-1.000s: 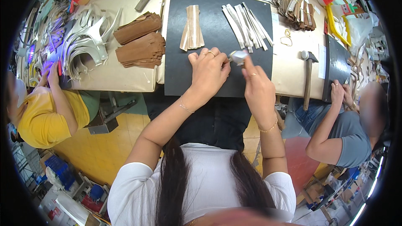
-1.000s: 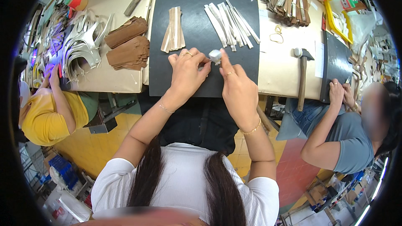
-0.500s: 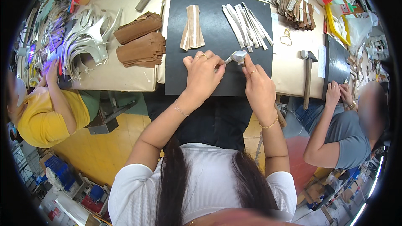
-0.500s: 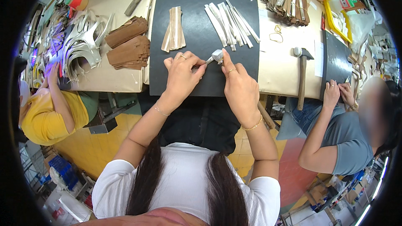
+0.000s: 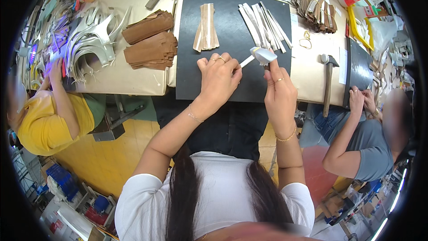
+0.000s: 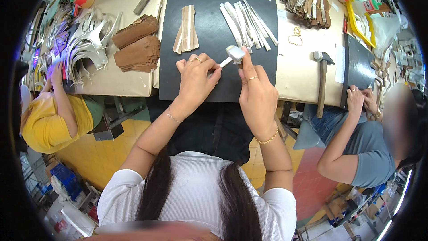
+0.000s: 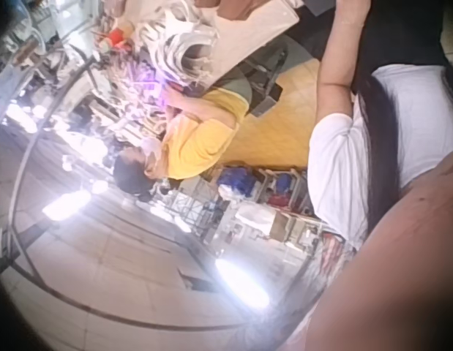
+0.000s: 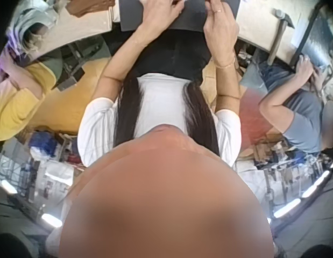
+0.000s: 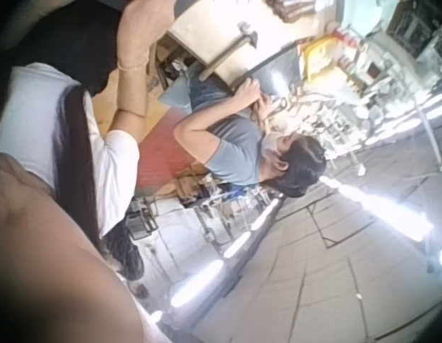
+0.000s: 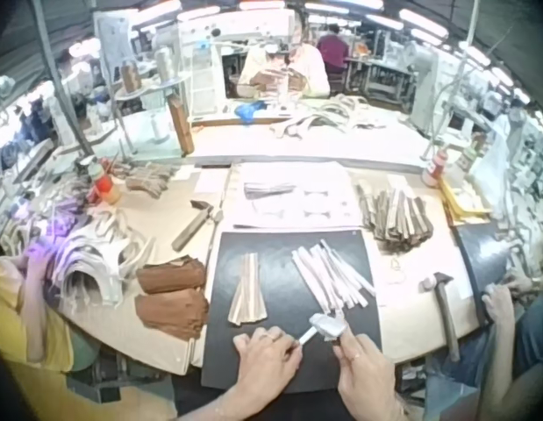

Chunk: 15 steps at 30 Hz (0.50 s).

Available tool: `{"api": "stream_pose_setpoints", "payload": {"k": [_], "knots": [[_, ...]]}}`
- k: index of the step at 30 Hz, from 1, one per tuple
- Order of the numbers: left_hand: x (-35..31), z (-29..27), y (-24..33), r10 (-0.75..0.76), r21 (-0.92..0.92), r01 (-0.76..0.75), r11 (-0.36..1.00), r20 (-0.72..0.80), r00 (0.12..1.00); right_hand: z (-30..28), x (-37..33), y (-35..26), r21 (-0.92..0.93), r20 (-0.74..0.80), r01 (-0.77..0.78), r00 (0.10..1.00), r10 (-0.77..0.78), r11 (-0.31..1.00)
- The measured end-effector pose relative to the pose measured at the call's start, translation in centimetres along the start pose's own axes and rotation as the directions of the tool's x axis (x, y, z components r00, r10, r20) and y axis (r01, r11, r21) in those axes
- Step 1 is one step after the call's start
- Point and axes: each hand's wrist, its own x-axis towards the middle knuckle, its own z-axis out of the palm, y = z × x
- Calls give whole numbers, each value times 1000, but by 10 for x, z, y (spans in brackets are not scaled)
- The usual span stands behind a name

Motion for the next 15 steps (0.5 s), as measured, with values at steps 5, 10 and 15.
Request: {"api": "stream_pose_setpoints", "payload": {"k": [5, 10, 15], "knots": [[-5, -4, -1, 30, 18, -29, 999, -43, 999, 4, -6, -5, -161, 216, 2, 976, 33, 987], [-10, -9, -3, -17, -17, 17, 1000, -15, 1000, -5, 2, -1, -251, 214, -1, 975, 56, 968], [-9, -5, -2, -40, -8, 40, 999, -14, 999, -6, -5, -13, -1, 30, 15, 999, -15, 1000]]}}
